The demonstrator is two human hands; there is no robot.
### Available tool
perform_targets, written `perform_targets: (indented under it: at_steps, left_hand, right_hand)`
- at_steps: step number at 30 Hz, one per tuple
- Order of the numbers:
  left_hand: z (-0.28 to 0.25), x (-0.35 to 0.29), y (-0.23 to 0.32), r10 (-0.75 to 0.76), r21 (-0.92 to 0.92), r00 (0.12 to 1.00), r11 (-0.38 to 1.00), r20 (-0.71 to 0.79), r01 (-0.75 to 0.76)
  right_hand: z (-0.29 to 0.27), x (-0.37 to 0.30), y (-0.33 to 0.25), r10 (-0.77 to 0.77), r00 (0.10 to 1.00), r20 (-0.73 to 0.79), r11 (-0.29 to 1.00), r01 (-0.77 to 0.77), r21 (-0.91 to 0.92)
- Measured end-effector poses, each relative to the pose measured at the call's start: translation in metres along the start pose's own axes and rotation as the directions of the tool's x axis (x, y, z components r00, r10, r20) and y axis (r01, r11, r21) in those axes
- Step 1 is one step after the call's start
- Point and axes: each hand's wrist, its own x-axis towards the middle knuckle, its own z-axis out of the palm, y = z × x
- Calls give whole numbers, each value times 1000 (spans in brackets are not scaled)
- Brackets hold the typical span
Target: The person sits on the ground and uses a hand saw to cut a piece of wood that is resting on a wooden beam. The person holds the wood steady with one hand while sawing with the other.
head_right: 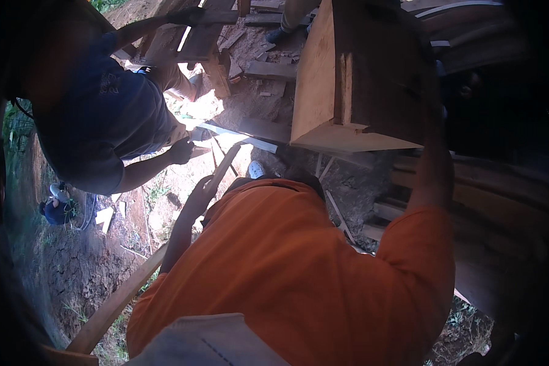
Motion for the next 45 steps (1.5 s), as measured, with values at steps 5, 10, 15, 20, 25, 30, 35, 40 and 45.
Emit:
perform_targets:
  at_steps: [5,10,15,20,25,30,35,40,45]
  left_hand:
    - [-12,-11,-27,-31,-61,996,998,-85,26]
    - [-32,-23,17,-215,-84,968,975,-129,206]
    - [-26,6,-14,-5,-281,943,955,-332,-94]
    - [-57,19,83,-79,-428,961,903,-266,-45]
    - [-77,134,86,31,-498,953,847,-300,-184]
    - [-133,263,195,-62,-636,984,770,-169,-60]
    - [-145,428,314,14,-316,989,947,-144,-59]
    - [-164,533,355,59,-428,998,902,9,-50]
    - [-176,573,386,41,-601,998,797,-47,-61]
  right_hand:
    - [-1,-6,27,5,999,-51,989,-13,-148]
    - [-3,-15,51,7,995,-102,944,-40,-329]
    - [-7,-13,80,-37,985,-170,869,-52,-491]
    - [-22,-9,149,-82,968,-238,722,-107,-683]
    - [-62,14,195,-431,886,-168,300,-34,-953]
    - [10,-34,103,-34,888,-458,839,-224,-497]
    - [10,-51,47,11,825,-565,844,-311,-437]
    - [2,-61,83,-258,767,-588,634,-325,-702]
    - [14,-60,79,-344,719,-604,651,-282,-705]
